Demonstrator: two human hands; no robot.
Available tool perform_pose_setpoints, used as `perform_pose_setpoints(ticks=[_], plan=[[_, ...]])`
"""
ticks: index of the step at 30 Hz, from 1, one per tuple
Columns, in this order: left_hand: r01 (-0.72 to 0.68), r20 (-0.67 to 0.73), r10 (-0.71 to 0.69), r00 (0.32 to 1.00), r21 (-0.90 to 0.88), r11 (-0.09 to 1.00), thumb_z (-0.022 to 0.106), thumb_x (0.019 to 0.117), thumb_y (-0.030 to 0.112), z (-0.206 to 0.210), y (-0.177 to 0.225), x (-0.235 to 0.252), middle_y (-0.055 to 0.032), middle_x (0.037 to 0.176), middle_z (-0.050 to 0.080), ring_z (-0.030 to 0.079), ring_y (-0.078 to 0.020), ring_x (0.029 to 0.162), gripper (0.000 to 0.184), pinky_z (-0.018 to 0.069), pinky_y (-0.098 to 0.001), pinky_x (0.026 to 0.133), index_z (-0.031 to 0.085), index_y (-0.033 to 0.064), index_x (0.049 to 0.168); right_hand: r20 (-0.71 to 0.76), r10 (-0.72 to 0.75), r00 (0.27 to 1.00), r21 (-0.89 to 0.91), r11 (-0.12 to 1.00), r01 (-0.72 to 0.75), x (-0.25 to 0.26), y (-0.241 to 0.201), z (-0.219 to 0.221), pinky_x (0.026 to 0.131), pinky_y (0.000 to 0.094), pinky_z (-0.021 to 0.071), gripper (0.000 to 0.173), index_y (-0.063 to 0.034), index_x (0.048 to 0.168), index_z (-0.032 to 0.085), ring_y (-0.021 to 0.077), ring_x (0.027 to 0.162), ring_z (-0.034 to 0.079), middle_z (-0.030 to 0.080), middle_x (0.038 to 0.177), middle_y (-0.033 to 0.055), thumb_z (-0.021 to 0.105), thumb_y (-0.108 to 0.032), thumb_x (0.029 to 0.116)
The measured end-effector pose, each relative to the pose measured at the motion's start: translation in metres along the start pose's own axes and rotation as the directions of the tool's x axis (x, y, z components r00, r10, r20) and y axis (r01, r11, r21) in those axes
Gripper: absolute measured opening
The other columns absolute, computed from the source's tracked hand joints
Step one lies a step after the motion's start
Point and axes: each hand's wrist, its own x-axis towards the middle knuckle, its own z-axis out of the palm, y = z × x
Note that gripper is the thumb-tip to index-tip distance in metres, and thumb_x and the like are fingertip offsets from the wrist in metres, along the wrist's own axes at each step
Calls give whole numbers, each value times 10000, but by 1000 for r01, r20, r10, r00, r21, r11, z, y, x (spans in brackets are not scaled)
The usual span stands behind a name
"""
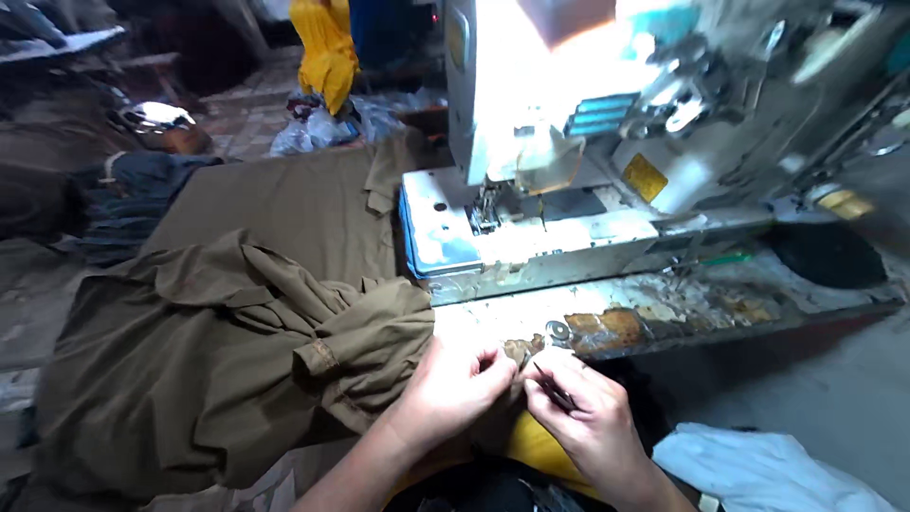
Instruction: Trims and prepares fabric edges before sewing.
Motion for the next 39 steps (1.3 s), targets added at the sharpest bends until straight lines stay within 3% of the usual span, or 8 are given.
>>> perform_pose_setpoints(ticks=[5,9,14,22,28,31,36,39], plan=[[-28,-35,27,999,-3,1000,576,978,184,-4,-8,-2,60,559,434,418,-3,523,360,313,-203,501,559,89,632,132,94,987,240,963,-123,-6,-8,-19,721,76,497,46,-77,894,668,-71,823,617,689,863,-30,644,-116,902],[-53,-45,56,997,72,996,570,981,200,0,-3,-6,25,558,436,430,-54,523,373,315,-253,504,557,75,630,92,193,977,50,979,-198,-4,-12,-10,673,68,470,231,-5,941,731,-83,726,570,701,846,17,733,-232,906],[-84,-23,87,996,98,992,560,973,191,1,2,-11,11,547,425,429,-79,515,369,310,-273,499,552,71,624,108,78,991,-104,992,-66,1,-23,-5,742,76,478,132,36,868,719,-7,764,619,692,801,105,665,-84,857],[-72,-71,75,995,42,997,571,957,179,-9,-9,-19,10,555,415,418,-73,526,375,306,-263,507,515,67,604,231,85,969,267,952,-147,-10,-17,-21,740,83,500,46,-89,930,678,-98,835,614,707,899,-64,632,-91,938],[-64,-40,66,997,38,997,571,973,185,-1,-2,-16,14,552,430,427,-65,517,376,308,-259,499,546,63,618,170,181,969,39,981,-190,-6,-23,-11,657,97,461,214,54,955,707,-29,711,554,683,864,96,749,-144,886],[-55,5,55,998,18,998,572,974,185,4,3,-14,25,546,415,408,-56,504,376,294,-252,488,543,68,618,95,81,992,-39,996,-77,-7,-22,-8,698,90,468,113,52,859,697,9,728,595,672,783,120,662,-55,861],[-52,-50,49,998,-68,996,595,967,173,5,1,-9,54,553,477,446,9,512,353,340,-194,484,584,69,629,134,169,977,297,933,-202,-17,-6,-30,675,83,493,33,-122,896,678,-85,775,604,695,866,-80,647,-119,904],[48,-31,-53,998,-143,988,627,964,174,-1,-2,-3,118,595,507,470,67,565,313,376,-145,539,617,107,659,78,237,968,349,903,-250,-24,2,-39,621,89,488,43,-171,911,686,-76,717,597,693,853,-112,652,-191,929]])
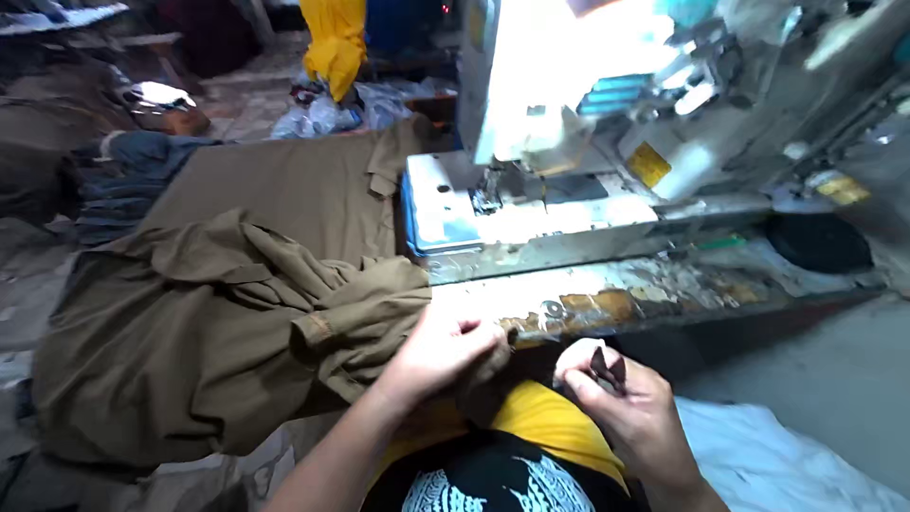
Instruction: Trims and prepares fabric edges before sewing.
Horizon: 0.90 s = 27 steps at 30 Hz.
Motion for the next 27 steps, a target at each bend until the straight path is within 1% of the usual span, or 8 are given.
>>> perform_pose_setpoints(ticks=[3,6,9,12,15,21,24,27], plan=[[82,-5,-82,997,-67,994,653,954,155,-3,-1,3,126,631,582,537,66,601,243,442,-137,580,679,132,714,-43,-13,999,-101,995,8,2,4,-1,592,78,447,271,-102,861,684,-85,665,537,627,779,-80,628,-322,1009],[62,0,-62,998,-66,996,637,953,152,-4,-1,3,134,632,569,525,68,598,244,426,-132,573,665,154,711,-41,-78,996,-184,980,69,9,1,6,627,66,433,316,-59,964,725,-89,714,526,677,875,-31,690,-373,964],[49,1,-49,999,-33,998,634,956,165,-1,3,2,132,626,554,516,66,592,251,415,-128,565,652,156,706,-13,-118,993,-213,971,113,18,-4,21,635,70,421,307,-16,1025,734,-77,711,516,702,918,16,723,-307,928],[47,6,-47,999,-3,999,631,960,179,3,6,-1,140,604,538,496,74,562,264,391,-123,533,651,152,699,-25,-145,989,-238,962,135,23,0,38,637,76,444,139,-5,901,726,-45,689,553,670,796,31,670,-131,891],[32,42,-31,999,-6,999,623,959,180,2,6,-3,142,599,514,475,80,558,273,371,-122,526,630,155,687,-38,-77,996,-73,995,74,23,2,41,609,62,399,88,-19,829,693,-82,671,500,600,736,-33,631,-74,860],[45,18,-45,999,9,999,610,960,172,-2,0,-4,142,598,510,472,79,563,292,365,-123,531,617,165,668,30,70,997,244,967,-75,13,-6,27,664,95,479,83,-108,838,693,-63,764,596,673,832,-81,635,-49,836],[58,32,-57,998,-25,998,613,961,173,-1,0,-4,146,601,514,474,82,563,281,373,-119,532,618,166,680,14,68,998,273,960,-69,14,-4,24,640,100,474,92,-121,855,697,-59,749,589,670,841,-86,638,-52,852],[58,37,-57,998,-28,998,614,957,167,-1,2,-3,148,601,509,469,81,560,273,366,-118,529,618,166,684,11,8,1000,155,988,-10,14,-4,21,664,80,460,51,-104,851,675,-75,774,577,653,833,-81,629,-84,862]])
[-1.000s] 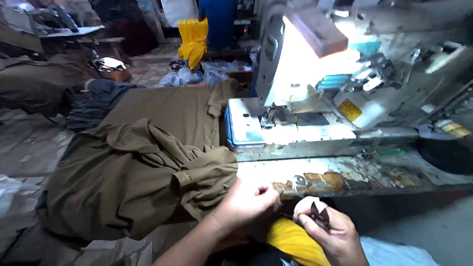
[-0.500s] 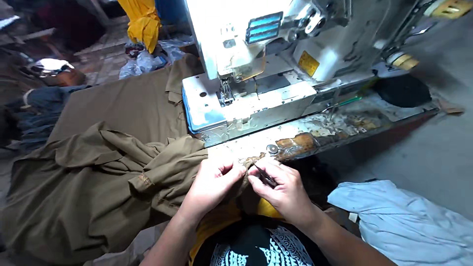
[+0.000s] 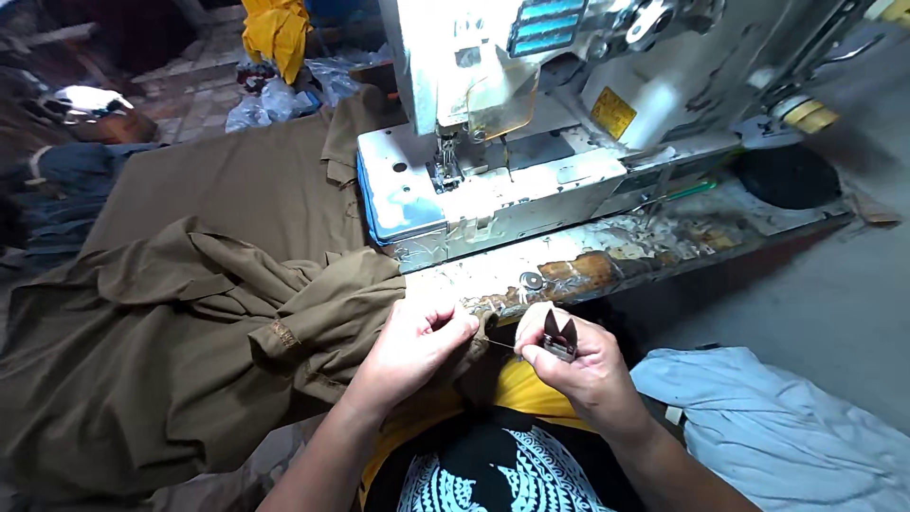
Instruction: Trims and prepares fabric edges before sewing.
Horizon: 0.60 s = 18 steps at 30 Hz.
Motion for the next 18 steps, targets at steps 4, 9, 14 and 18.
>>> perform_pose_setpoints(ticks=[4,9,14,18], plan=[[2,-12,-2,1000,9,1000,621,958,167,1,1,0,138,594,511,470,71,553,287,364,-125,521,614,165,671,11,-50,999,-134,990,51,-8,4,-9,686,66,468,142,-78,976,705,-77,812,570,665,942,-50,681,-213,941],[-8,-1,8,1000,23,1000,617,967,172,6,4,2,132,596,515,478,69,559,295,375,-126,530,614,165,673,36,-129,991,-338,932,133,-5,0,-9,644,65,385,474,-5,1131,710,-99,746,474,700,1015,7,732,-423,907],[-36,19,35,999,21,999,610,970,163,8,8,3,132,612,525,483,70,569,275,379,-118,533,632,157,696,38,-220,975,-370,903,218,1,7,4,688,94,469,98,-12,897,719,-1,770,591,680,845,59,658,-87,912],[-26,50,25,998,20,999,604,971,172,7,6,2,131,618,522,481,72,576,267,376,-116,536,643,152,708,44,-215,976,-270,937,219,-4,6,-4,801,103,503,101,-21,941,712,-1,904,635,692,913,58,656,-106,949]])
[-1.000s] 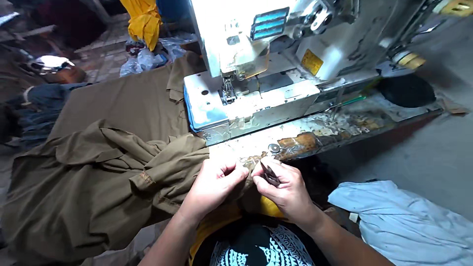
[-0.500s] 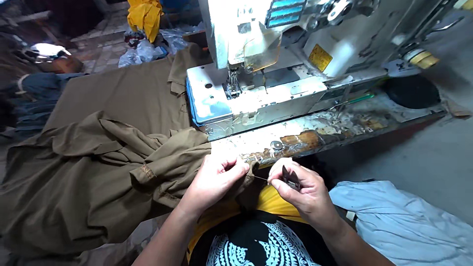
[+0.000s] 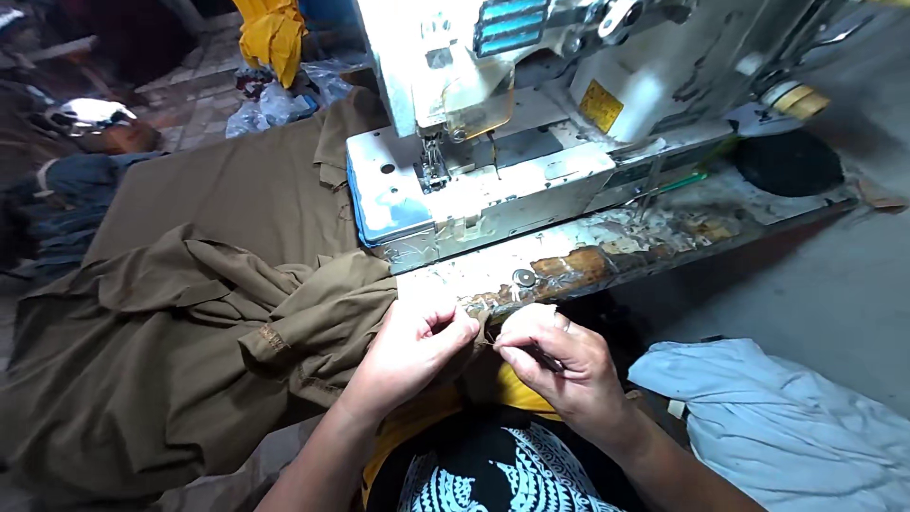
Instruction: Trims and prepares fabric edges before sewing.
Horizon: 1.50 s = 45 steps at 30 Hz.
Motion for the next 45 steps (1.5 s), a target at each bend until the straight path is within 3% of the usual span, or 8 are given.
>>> perform_pose_setpoints(ticks=[8,13,21,26,35,39,42,45], plan=[[1,206,11,978,-57,998,518,1025,135,-7,-5,0,137,658,545,499,85,601,246,401,-104,560,648,131,816,251,-228,941,238,956,168,9,13,-1,875,175,524,142,3,1026,641,77,946,651,677,979,120,564,-116,1036],[95,96,-112,989,167,981,562,1042,314,-23,-13,-10,135,598,490,453,64,544,343,359,-143,517,636,166,742,379,-184,907,-148,955,256,5,30,-8,667,266,529,206,-17,990,689,158,726,653,683,816,109,510,-121,996],[161,-138,-151,979,62,985,419,1072,245,-47,-7,-17,154,732,632,586,78,712,394,484,-129,682,698,177,802,79,47,996,-745,666,27,17,55,-96,558,524,532,217,57,908,690,376,615,657,653,723,217,537,-95,931],[145,-170,-164,972,-118,982,270,1109,364,-52,-6,-20,92,725,653,614,23,695,550,508,-160,660,665,170,779,-304,246,920,-826,413,-383,33,69,-165,773,773,443,366,159,1043,612,637,941,612,617,990,421,452,-170,1049],[135,-158,-156,975,-135,982,253,1106,346,-46,0,-12,86,708,646,605,20,665,560,498,-167,626,657,148,773,252,455,854,-838,545,-43,74,72,-75,846,667,522,395,-37,1146,730,471,1058,666,689,1107,248,723,-383,957],[76,-191,-103,976,-144,987,304,1106,324,-47,3,-12,100,704,649,610,31,663,525,508,-164,633,670,148,772,229,25,973,-614,780,125,80,53,-41,958,577,510,376,-24,1155,750,402,1158,641,699,1192,206,646,-321,949],[7,-173,-30,985,-134,991,415,1083,244,-45,11,-9,134,716,646,598,67,682,417,495,-134,648,686,161,777,381,106,918,56,989,-137,82,18,2,999,228,503,382,-85,1244,716,33,1143,616,697,1207,2,683,-343,965],[-93,-130,102,986,78,993,692,941,240,-66,22,-21,153,736,634,554,95,672,142,457,-104,620,726,153,834,550,206,810,307,852,-425,90,15,17,720,125,505,126,-120,884,745,-72,774,615,686,815,-109,673,-183,966]])
